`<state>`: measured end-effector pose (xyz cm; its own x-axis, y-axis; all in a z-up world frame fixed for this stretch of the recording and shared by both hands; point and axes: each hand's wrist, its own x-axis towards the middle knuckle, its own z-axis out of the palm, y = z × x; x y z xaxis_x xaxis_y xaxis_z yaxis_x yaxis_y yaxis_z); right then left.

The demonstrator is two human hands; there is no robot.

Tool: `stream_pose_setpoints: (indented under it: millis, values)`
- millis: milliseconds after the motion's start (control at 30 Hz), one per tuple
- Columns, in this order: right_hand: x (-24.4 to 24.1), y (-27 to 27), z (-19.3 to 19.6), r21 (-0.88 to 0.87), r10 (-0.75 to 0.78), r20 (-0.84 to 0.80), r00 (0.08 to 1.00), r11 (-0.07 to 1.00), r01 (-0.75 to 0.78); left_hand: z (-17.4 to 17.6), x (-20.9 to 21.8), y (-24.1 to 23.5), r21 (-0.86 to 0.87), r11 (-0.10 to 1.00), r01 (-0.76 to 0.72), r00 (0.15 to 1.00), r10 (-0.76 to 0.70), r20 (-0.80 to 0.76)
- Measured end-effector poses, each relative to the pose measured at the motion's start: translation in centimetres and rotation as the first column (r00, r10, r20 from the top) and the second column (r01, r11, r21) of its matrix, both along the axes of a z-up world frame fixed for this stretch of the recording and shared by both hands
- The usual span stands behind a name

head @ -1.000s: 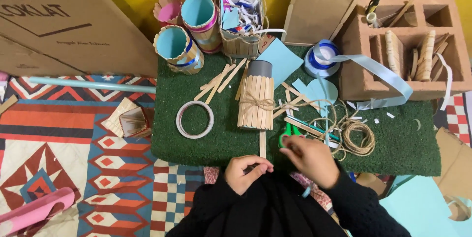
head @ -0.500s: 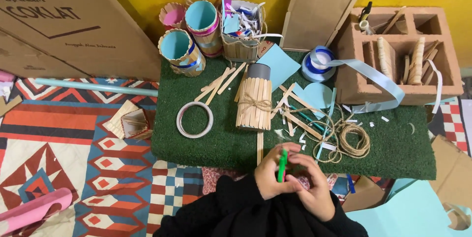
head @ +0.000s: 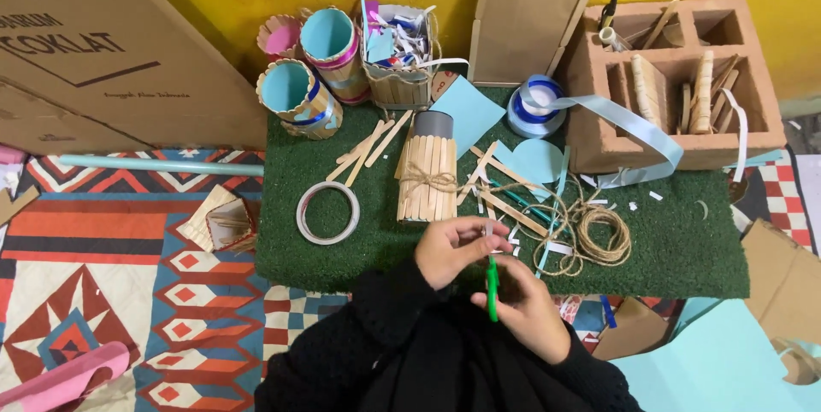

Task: Tying a decorative twine knot around a cylinder covered in wooden sticks and trimming the ends with scissors.

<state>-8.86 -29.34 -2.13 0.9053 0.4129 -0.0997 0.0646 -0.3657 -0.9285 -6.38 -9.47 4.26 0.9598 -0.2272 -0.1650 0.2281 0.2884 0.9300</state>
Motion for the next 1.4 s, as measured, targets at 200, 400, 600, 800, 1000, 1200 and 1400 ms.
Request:
stream_pose_setpoints:
  millis: [200, 400, 600, 800, 1000, 1200, 1400]
  values:
    - [-0.1, -1.2, 0.6, 0.07, 0.077, -0.214, 0.974, 0.996, -0.063, 1.2, 2.7, 0.9, 0.223, 0.971, 0.087, 0.982, -0.121, 0.144]
    - [-0.5, -4.3, -2.8, 0.286, 0.173, -0.409, 0.896, 0.957, -0.054, 3.4, 5.9, 2.6, 0.435, 0.837, -0.333, 0.822, 0.031, 0.569]
    - [0.3, -5.2, -3.1, 0.444, 0.055, -0.075, 0.996, 0.896, -0.016, 3.0, 5.7, -2.9, 0.99, -0.057, 0.132, 0.842, -0.521, -0.142]
    - [0.8, -6.1, -2.3, 0.567, 0.11, -0.222, 0.969, 0.823, 0.036, 1.2, 2.2, 0.9, 0.718, 0.399, -0.571, 0.652, -0.311, 0.691]
    - [3.3, -0.3, -0.2, 0.391, 0.401, -0.473, 0.785, 0.893, -0.221, 0.7, 5.7, 5.3, 0.941, 0.021, -0.337, 0.885, -0.334, 0.324]
    - [6.8, 4.3, 0.8, 0.386, 0.374, -0.363, 0.853, 0.894, -0.228, -4.6, 7.0, 5.1, 0.886, 0.041, -0.463, 0.8, -0.411, 0.437]
    - [7.4, 5.1, 0.0, 0.377, 0.384, -0.384, 0.84, 0.895, -0.237, -4.1, 7.0, 4.5, 0.882, 0.052, -0.468, 0.82, -0.347, 0.456]
